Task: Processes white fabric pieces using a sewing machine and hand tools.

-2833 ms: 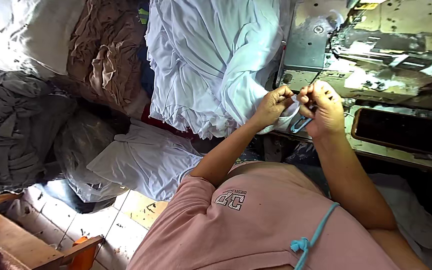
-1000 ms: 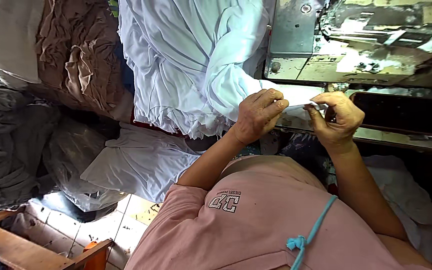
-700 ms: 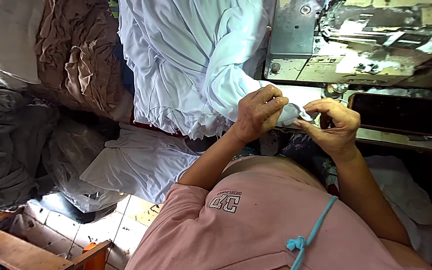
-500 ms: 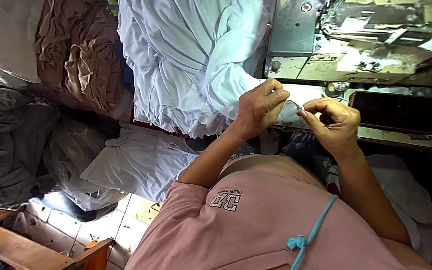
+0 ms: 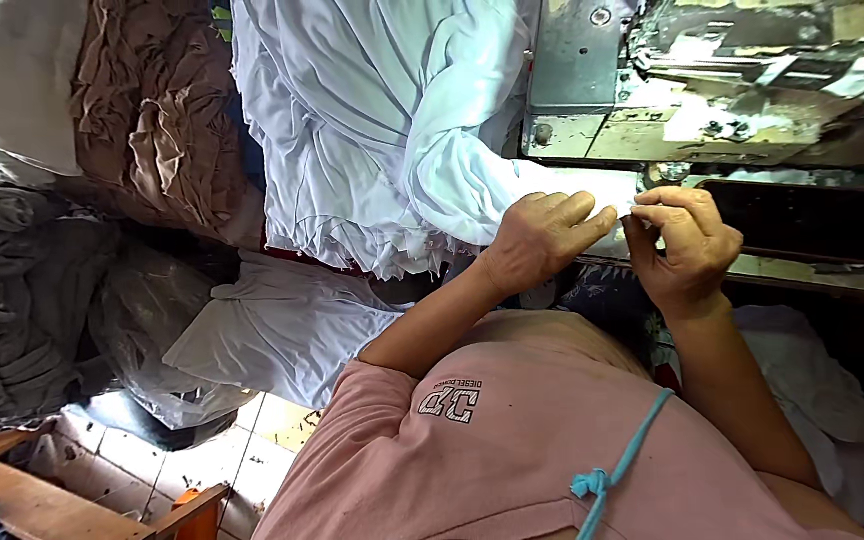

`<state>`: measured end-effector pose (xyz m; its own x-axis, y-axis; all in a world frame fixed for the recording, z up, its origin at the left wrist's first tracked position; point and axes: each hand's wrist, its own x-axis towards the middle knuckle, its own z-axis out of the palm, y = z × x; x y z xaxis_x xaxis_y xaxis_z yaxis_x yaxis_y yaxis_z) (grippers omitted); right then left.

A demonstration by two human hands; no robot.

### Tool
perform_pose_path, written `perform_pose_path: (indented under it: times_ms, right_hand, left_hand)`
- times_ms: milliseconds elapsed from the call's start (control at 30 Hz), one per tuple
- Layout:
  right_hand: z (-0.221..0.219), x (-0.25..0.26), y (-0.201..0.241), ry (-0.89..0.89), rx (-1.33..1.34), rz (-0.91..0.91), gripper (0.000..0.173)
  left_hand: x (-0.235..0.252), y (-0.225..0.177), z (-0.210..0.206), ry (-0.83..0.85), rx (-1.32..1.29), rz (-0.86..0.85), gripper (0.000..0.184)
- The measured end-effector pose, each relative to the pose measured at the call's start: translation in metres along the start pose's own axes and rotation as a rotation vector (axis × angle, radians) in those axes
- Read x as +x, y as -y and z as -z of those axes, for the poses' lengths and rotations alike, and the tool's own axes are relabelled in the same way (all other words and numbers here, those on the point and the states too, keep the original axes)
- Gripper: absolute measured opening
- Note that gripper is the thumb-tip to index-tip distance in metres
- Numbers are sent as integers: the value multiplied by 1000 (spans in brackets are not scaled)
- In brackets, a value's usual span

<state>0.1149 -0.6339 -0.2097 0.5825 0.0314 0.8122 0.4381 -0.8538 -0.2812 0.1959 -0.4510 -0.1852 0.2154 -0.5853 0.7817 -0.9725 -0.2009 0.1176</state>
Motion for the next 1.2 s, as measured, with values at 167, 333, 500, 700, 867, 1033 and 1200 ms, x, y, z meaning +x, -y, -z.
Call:
perform_pose_path:
  times_ms: [167,333,500,700,867,1033,1200]
  right_hand:
    - [3,0,-4,-52,-98,51,14]
    - [-6,-3,-8,-73,-51,-8,14]
    - [-12,-9,-12,-86,67,-44,14]
    - [-22,-12,-8,-103,163,-174,17]
    - [-30,-14,1,-104,200,-233,21]
    - [-25,-13,-4,-82,115,-226,20]
    - [-24,-13,-9,-41,127,-189,20]
  left_hand:
    - [-3,-2,-1,-69,18,-132,16]
    - [-10,3,-10,-35,10,-88,16]
    - [-11,0,-7,-35,-276,181,25]
    - [-7,8,1,109,-357,331,17]
    - [-8,5,-16,172,-153,282,17]
    - [-2,9,-2,102,-47,239,20]
    - [6,9,31,126,-699,365,21]
